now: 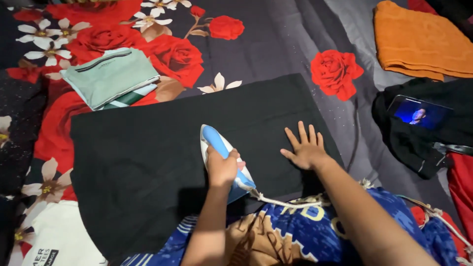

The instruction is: Ironing a black piece of clothing on a bed.

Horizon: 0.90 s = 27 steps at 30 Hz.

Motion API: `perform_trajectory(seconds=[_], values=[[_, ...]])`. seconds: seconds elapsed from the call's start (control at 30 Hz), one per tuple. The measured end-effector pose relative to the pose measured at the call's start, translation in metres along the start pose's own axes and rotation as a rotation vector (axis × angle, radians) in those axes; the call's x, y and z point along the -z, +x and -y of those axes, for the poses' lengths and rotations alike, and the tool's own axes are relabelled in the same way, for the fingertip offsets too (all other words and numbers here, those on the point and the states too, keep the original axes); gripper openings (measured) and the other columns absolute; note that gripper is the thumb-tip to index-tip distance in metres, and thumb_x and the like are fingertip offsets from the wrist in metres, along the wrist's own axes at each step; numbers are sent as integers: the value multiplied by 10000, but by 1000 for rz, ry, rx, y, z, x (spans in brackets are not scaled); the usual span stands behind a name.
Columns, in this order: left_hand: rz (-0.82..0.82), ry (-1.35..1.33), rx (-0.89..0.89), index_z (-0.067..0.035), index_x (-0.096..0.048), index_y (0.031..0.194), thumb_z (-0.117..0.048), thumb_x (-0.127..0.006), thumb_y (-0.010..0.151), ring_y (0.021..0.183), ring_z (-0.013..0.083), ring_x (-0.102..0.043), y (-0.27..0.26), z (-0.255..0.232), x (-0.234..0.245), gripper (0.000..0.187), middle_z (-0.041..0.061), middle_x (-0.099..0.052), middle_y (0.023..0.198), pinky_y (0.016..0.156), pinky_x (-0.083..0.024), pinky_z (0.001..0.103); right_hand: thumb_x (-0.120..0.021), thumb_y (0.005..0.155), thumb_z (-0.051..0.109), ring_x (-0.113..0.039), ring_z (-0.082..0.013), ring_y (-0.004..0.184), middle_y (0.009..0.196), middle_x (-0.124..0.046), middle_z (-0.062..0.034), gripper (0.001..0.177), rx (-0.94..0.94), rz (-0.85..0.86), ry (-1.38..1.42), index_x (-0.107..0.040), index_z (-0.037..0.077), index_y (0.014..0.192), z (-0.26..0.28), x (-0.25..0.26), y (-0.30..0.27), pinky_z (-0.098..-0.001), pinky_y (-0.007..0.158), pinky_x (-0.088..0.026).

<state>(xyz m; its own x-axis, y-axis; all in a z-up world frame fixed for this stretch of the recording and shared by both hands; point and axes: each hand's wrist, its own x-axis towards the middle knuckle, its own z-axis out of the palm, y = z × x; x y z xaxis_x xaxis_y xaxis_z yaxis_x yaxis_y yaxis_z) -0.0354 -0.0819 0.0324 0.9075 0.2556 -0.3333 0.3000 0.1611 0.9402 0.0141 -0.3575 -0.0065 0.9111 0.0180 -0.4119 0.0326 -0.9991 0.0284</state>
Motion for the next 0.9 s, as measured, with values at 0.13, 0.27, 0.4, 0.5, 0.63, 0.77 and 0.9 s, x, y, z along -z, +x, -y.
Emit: perform_trajectory(seconds=[0.13, 0.27, 0.4, 0.5, 0.63, 0.77, 0.9], values=[[-86, -46, 120, 16, -373, 1268, -16, -621, 880, 474, 258, -651, -3, -8, -11, 462, 166, -672, 785, 402, -532, 364, -351, 933, 774, 194, -400, 1566, 1700, 281, -102, 904, -72, 183, -25, 88, 414, 1636, 8, 13, 6, -558, 1247, 32], [-145, 123, 44, 69, -439, 1225, -46, -635, 900, 432, 251, -653, -7, -24, -16, 397, 190, -678, 734, 412, -544, 367, -337, 935, 772, 226, -403, 1560, 1689, 313, -93, 913, -73, 240, -11, 126, 411, 1634, 5, 15, 11, -579, 1239, 46], [-147, 113, 59, 55, -405, 1248, -27, -626, 879, 414, 245, -627, -4, -33, -17, 438, 173, -646, 687, 392, -520, 385, -346, 936, 778, 225, -403, 1564, 1691, 310, -102, 917, -72, 241, -14, 114, 404, 1636, 6, 14, 10, -573, 1241, 54], [-132, 58, 65, 63, -414, 1260, -25, -603, 900, 423, 243, -617, -2, -28, -17, 416, 206, -629, 690, 393, -520, 382, -338, 941, 780, 220, -410, 1565, 1692, 298, -109, 913, -63, 239, -35, 113, 402, 1640, 5, 11, 12, -578, 1240, 47], [-119, 5, 56, 39, -394, 1270, -9, -594, 889, 432, 237, -606, -1, -30, -14, 433, 183, -633, 774, 389, -509, 385, -343, 935, 775, 237, -404, 1558, 1686, 320, -108, 914, -66, 232, -3, 117, 405, 1633, 7, 15, 9, -568, 1236, 63], [-66, 9, 74, 20, -384, 1261, -1, -583, 889, 442, 238, -610, -5, -32, -6, 423, 189, -632, 806, 399, -522, 385, -328, 937, 776, 237, -402, 1559, 1686, 319, -103, 909, -61, 229, -12, 122, 405, 1634, 5, 10, 9, -572, 1237, 62], [-1, 16, 18, 70, -414, 1212, 12, -587, 896, 455, 232, -621, -3, -20, 1, 365, 187, -621, 800, 400, -536, 384, -327, 935, 779, 232, -406, 1558, 1688, 313, -100, 912, -60, 203, -23, 125, 404, 1632, 6, 11, 9, -575, 1235, 55]])
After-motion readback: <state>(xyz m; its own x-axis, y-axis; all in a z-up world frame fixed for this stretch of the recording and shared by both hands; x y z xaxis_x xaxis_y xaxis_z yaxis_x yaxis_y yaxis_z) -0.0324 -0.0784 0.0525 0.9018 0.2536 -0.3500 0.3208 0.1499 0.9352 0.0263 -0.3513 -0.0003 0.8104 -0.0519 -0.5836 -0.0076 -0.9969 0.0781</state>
